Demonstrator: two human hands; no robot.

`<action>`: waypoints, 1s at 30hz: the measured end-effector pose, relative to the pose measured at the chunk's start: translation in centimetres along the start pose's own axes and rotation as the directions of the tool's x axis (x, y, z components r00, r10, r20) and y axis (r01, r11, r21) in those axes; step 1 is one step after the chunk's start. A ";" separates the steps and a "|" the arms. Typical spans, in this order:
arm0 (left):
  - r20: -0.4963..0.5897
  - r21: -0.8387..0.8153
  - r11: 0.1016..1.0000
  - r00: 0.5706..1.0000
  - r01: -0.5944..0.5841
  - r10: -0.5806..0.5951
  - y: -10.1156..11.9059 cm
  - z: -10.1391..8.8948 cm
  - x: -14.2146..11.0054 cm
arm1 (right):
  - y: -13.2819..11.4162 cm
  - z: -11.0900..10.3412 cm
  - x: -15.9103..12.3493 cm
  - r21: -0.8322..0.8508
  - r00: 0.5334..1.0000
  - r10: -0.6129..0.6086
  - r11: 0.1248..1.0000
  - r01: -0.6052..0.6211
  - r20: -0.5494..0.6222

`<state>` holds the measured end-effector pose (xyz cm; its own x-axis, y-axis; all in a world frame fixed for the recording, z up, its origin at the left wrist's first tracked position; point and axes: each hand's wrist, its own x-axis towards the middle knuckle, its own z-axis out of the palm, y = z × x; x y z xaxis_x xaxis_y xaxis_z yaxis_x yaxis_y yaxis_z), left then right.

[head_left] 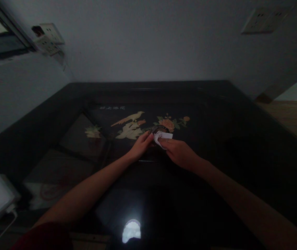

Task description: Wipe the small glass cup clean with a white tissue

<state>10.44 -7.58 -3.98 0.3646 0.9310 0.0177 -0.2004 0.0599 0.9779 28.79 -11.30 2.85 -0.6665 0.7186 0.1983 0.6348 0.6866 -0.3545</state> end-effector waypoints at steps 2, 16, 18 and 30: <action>-0.002 0.012 1.000 1.000 0.006 -0.006 0.1 0.1 0.0 | 0.1 0.5 -0.1 -0.051 0.998 -0.053 0.997 0.051 -0.028; 0.035 0.169 0.982 0.996 -0.084 0.079 0.4 0.1 0.1 | -1.5 1.0 -0.1 -0.441 0.996 0.045 0.894 -0.074 -0.076; 0.037 0.144 0.987 0.997 -0.077 0.072 0.4 0.2 0.1 | -1.6 0.9 -0.1 -0.408 0.997 0.039 0.911 -0.060 -0.059; -0.006 -0.043 0.998 0.999 0.035 -0.036 0.3 0.1 0.0 | -1.1 0.6 0.0 -0.104 0.998 0.044 0.993 -0.049 -0.052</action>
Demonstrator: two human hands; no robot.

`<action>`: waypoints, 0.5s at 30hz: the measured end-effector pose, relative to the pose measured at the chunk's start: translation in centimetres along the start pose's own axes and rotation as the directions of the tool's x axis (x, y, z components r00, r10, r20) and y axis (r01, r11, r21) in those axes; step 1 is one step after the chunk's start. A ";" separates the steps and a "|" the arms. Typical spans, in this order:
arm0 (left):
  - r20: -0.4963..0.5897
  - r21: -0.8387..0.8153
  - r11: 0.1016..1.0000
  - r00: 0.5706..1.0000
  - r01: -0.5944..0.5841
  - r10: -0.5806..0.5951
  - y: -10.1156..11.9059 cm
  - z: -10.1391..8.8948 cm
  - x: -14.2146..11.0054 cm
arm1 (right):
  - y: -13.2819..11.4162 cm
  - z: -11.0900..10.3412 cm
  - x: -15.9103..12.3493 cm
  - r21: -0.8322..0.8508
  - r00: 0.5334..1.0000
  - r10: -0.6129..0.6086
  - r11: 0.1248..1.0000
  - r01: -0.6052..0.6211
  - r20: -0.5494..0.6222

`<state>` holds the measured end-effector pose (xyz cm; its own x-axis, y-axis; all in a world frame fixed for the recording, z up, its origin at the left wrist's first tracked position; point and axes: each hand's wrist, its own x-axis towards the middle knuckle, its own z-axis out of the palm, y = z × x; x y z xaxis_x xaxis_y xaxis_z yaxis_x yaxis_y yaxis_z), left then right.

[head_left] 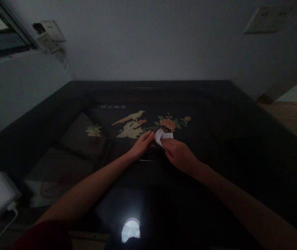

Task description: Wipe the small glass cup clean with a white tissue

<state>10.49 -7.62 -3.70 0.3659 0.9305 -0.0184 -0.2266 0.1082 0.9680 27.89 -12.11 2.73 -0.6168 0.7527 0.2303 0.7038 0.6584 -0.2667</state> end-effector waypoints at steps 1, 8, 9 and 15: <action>0.002 -0.020 1.000 1.000 -0.001 0.001 0.0 0.1 0.0 | 0.0 0.1 0.0 -0.010 1.000 -0.016 1.000 0.016 -0.015; 0.042 0.020 1.000 0.999 -0.024 0.023 0.2 0.2 0.0 | 0.2 0.9 -0.1 -0.185 0.995 -0.090 0.980 0.081 -0.043; 0.046 0.036 0.999 0.998 -0.033 0.031 0.1 0.2 0.0 | 0.2 0.9 -0.2 -0.214 0.996 -0.077 0.975 0.067 -0.039; 0.029 0.139 0.988 0.998 -0.066 0.063 0.0 0.0 0.1 | -0.5 0.8 -0.3 -0.351 0.999 0.015 0.936 -0.029 -0.044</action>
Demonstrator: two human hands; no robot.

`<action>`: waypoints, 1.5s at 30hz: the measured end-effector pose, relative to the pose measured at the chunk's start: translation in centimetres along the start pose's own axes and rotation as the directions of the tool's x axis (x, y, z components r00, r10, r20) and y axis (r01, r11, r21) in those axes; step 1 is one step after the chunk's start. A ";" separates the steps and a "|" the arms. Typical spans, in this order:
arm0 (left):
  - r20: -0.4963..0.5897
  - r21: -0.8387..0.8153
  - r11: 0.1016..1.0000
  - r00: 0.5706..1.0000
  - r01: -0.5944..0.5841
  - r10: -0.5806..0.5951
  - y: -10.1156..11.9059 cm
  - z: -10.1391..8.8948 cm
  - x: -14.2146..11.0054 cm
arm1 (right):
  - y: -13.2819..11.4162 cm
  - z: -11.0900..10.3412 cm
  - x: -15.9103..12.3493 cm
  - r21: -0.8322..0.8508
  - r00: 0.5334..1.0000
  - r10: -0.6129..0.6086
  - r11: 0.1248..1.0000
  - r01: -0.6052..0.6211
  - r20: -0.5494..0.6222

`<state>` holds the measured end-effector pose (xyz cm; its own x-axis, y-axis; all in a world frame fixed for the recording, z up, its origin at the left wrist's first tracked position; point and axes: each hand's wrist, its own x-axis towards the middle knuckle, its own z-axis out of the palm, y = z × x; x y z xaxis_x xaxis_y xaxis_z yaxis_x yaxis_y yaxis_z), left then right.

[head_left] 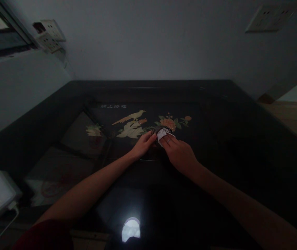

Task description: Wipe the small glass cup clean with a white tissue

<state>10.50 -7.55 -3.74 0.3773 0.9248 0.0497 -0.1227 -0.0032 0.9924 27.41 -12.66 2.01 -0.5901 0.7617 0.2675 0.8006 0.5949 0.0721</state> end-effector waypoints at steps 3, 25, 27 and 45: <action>-0.015 0.014 1.000 1.000 -0.019 0.019 0.1 0.1 0.0 | -0.4 -0.2 -0.1 -0.020 1.000 0.015 1.000 -0.015 0.001; 0.062 0.335 0.937 0.995 -0.099 0.083 1.2 0.2 -0.5 | 0.5 -0.6 0.4 0.519 0.992 0.108 0.845 -0.128 0.069; 0.059 0.333 0.938 0.995 -0.097 0.082 1.2 0.3 -0.5 | 0.4 -0.6 0.5 0.484 0.990 0.129 0.863 -0.143 0.063; 0.027 0.117 0.993 0.999 -0.031 0.028 1.3 0.5 -0.4 | -0.5 -1.7 0.3 0.244 0.969 0.135 0.952 -0.185 0.209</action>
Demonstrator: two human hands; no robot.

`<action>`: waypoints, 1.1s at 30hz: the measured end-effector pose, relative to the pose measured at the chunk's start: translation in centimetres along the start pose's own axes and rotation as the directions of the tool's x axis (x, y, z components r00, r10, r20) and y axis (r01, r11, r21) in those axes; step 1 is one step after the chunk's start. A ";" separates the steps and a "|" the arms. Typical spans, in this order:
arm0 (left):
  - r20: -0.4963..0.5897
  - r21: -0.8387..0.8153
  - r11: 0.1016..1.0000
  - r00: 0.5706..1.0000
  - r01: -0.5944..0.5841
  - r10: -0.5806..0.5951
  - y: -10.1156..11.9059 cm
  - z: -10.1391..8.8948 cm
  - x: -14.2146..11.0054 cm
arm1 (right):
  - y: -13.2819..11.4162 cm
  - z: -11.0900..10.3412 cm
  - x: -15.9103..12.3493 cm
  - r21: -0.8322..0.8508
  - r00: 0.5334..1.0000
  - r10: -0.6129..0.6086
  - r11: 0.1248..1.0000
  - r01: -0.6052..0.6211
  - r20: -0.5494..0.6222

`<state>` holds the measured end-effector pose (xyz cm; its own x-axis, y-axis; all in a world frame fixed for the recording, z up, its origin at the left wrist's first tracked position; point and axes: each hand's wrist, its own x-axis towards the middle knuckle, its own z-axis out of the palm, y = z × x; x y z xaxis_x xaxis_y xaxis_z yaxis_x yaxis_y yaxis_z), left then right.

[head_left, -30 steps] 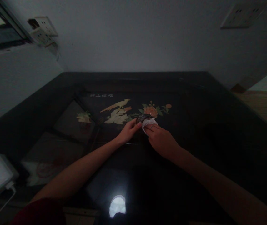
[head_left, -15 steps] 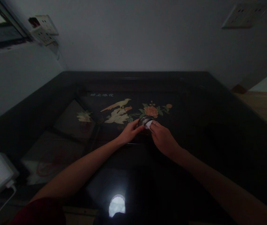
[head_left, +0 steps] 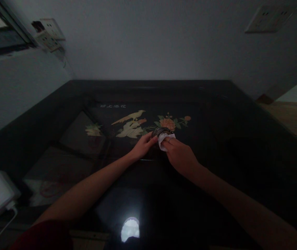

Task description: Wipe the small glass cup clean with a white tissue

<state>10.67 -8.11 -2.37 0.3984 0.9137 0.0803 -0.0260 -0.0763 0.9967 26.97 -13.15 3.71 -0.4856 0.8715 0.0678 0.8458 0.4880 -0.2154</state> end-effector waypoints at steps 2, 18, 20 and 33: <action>-0.003 -0.050 0.999 1.000 0.004 -0.004 -0.4 0.0 0.0 | -0.1 0.2 -0.1 -0.001 1.000 -0.031 1.000 0.031 -0.007; -0.026 -0.147 0.988 0.998 0.057 -0.062 -1.5 -0.5 0.3 | 0.2 0.3 0.0 0.381 0.993 -0.047 0.921 0.086 -0.109; -0.018 -0.180 0.982 0.997 0.065 -0.069 -1.4 -0.4 0.2 | 0.2 0.6 0.0 0.316 0.991 -0.060 0.944 0.095 -0.118; -0.031 -0.160 0.985 0.998 0.057 -0.063 -1.2 -0.3 0.3 | 0.1 1.6 -0.3 -0.300 0.974 -0.155 0.949 0.100 -0.165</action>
<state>10.53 -7.64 -3.55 0.3708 0.9285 0.0175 -0.1494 0.0411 0.9879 26.88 -13.45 2.10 -0.5672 0.7813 0.2603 0.8203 0.5640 0.0946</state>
